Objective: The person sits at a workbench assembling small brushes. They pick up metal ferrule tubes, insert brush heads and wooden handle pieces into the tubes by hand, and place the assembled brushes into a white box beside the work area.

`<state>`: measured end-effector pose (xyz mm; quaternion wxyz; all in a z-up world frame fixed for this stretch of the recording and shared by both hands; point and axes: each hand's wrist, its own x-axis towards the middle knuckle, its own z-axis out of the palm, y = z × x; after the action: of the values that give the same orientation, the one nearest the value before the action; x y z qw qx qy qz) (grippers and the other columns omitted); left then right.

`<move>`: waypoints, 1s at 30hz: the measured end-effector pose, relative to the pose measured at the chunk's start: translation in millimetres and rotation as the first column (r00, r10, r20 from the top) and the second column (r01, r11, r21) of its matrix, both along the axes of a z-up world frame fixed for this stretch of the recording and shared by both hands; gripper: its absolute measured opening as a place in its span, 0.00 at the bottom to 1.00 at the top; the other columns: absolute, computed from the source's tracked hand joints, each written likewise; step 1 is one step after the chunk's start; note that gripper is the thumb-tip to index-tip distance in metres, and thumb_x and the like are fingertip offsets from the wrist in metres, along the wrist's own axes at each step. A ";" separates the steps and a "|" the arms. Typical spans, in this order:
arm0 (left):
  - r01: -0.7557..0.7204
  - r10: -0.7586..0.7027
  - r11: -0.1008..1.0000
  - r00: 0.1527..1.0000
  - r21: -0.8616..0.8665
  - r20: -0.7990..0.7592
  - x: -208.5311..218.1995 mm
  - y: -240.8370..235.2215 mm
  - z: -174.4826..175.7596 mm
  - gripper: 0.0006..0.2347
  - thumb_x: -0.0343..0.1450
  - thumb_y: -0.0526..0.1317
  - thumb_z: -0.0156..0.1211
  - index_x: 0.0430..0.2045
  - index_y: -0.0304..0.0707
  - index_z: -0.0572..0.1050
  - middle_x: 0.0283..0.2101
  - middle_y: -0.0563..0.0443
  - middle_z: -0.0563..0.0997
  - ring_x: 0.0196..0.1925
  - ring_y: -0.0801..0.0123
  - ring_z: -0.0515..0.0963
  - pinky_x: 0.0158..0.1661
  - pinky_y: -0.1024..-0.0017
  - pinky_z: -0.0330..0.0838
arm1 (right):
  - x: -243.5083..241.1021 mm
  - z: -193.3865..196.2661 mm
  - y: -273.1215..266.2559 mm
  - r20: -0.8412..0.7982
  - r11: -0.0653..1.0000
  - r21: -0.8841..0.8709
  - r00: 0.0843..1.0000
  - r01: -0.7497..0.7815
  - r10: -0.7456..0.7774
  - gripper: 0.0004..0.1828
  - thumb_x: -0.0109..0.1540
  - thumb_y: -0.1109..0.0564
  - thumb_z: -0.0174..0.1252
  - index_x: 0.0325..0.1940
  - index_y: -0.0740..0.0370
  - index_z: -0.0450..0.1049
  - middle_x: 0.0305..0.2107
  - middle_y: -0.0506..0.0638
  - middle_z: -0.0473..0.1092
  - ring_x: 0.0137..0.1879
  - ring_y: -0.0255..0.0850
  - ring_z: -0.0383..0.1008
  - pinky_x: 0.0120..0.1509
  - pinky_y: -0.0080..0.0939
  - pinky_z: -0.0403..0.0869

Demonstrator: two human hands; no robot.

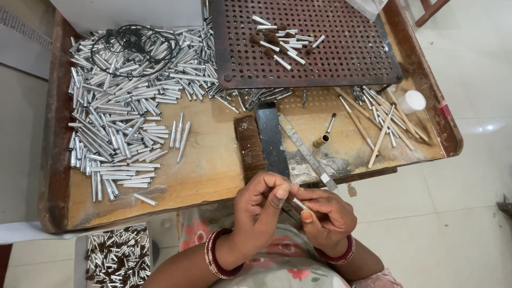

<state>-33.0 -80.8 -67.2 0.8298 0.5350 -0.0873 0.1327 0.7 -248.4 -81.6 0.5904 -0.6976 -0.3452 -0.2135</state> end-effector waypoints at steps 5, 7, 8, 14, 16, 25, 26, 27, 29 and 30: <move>0.076 -0.078 0.997 0.994 0.029 0.070 11.7 7.7 10.8 0.08 0.75 0.37 0.62 0.41 0.28 0.77 0.53 0.39 0.81 0.61 0.64 0.77 0.59 0.69 0.72 | 4.1 -8.4 -3.7 0.069 0.988 -0.115 0.993 0.105 -0.097 0.09 0.66 0.57 0.63 0.41 0.68 0.76 0.44 0.62 0.78 0.47 0.44 0.83 0.52 0.39 0.82; 0.066 -0.091 0.985 0.984 0.157 0.155 13.4 10.0 6.9 0.07 0.73 0.35 0.66 0.37 0.27 0.79 0.56 0.35 0.80 0.68 0.56 0.74 0.63 0.65 0.69 | 10.3 0.6 -8.7 0.130 0.968 -0.209 0.985 0.140 -0.114 0.05 0.66 0.60 0.64 0.40 0.65 0.78 0.43 0.60 0.79 0.47 0.45 0.85 0.51 0.39 0.83; 0.106 -0.117 0.988 0.989 0.111 0.092 13.8 10.5 4.0 0.06 0.74 0.35 0.66 0.32 0.28 0.80 0.50 0.37 0.83 0.69 0.55 0.76 0.61 0.65 0.72 | 14.7 9.2 -12.0 0.211 0.950 -0.310 0.977 0.047 0.020 0.05 0.62 0.60 0.66 0.39 0.63 0.78 0.39 0.57 0.78 0.43 0.45 0.83 0.46 0.40 0.81; 0.220 -0.220 0.975 0.976 0.026 -0.004 17.6 10.0 4.1 0.06 0.74 0.35 0.65 0.32 0.28 0.80 0.45 0.41 0.85 0.66 0.56 0.79 0.60 0.64 0.74 | 15.1 23.8 -22.3 0.003 0.797 -0.531 0.939 -0.289 0.343 0.11 0.55 0.55 0.70 0.38 0.60 0.77 0.30 0.50 0.75 0.33 0.46 0.78 0.37 0.43 0.75; 0.258 -0.258 0.966 0.966 0.012 -0.004 17.0 4.8 3.6 0.06 0.74 0.35 0.65 0.33 0.27 0.80 0.46 0.42 0.85 0.65 0.56 0.79 0.60 0.64 0.73 | 4.1 6.2 -32.7 0.026 0.856 -0.489 0.977 -0.170 0.210 0.15 0.56 0.50 0.73 0.38 0.60 0.77 0.28 0.50 0.73 0.31 0.45 0.75 0.34 0.41 0.73; 0.362 -0.362 0.932 0.932 -0.017 -0.022 13.3 -13.2 -1.9 0.06 0.77 0.35 0.64 0.35 0.28 0.81 0.48 0.39 0.85 0.67 0.55 0.79 0.62 0.62 0.74 | -5.8 -14.9 -49.5 -0.116 0.998 0.021 0.992 0.055 -0.052 0.12 0.64 0.65 0.67 0.48 0.63 0.71 0.37 0.57 0.79 0.41 0.35 0.82 0.46 0.32 0.80; 0.262 -0.271 0.942 0.962 0.211 0.016 14.3 -9.6 4.1 0.07 0.74 0.36 0.65 0.40 0.28 0.81 0.49 0.38 0.85 0.64 0.54 0.81 0.59 0.63 0.75 | -1.9 -12.7 -54.7 -0.043 0.983 -0.076 0.984 0.168 -0.171 0.11 0.64 0.67 0.64 0.49 0.65 0.72 0.36 0.58 0.79 0.40 0.37 0.82 0.46 0.33 0.80; 0.143 -0.192 0.894 0.978 0.424 0.075 15.6 -5.8 10.2 0.11 0.71 0.37 0.67 0.45 0.29 0.81 0.51 0.38 0.84 0.61 0.53 0.82 0.57 0.63 0.76 | 1.1 -10.3 -59.8 0.038 0.945 -0.165 0.959 0.284 -0.282 0.10 0.64 0.69 0.61 0.50 0.67 0.73 0.36 0.59 0.78 0.40 0.39 0.82 0.45 0.35 0.79; 0.157 -0.222 0.827 0.973 0.541 0.057 16.9 -8.5 -2.6 0.10 0.71 0.38 0.68 0.42 0.31 0.82 0.56 0.36 0.82 0.55 0.54 0.84 0.52 0.65 0.78 | 6.9 -15.4 -68.1 0.114 0.898 -0.248 0.931 0.364 -0.346 0.11 0.63 0.70 0.61 0.49 0.68 0.74 0.34 0.59 0.78 0.38 0.41 0.81 0.43 0.35 0.78; 0.149 -0.237 0.743 0.970 0.653 0.048 17.5 -9.2 -8.7 0.09 0.70 0.39 0.69 0.40 0.34 0.83 0.60 0.35 0.79 0.49 0.55 0.86 0.47 0.67 0.81 | 10.5 -17.7 -71.6 0.202 0.845 -0.315 0.901 0.432 -0.385 0.11 0.61 0.72 0.60 0.48 0.68 0.76 0.32 0.60 0.77 0.36 0.43 0.80 0.40 0.35 0.77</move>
<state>-15.5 -90.1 -75.9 0.5971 0.7657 -0.2355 0.0420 11.1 -319.9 -99.3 0.3726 -0.8337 -0.2593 -0.3143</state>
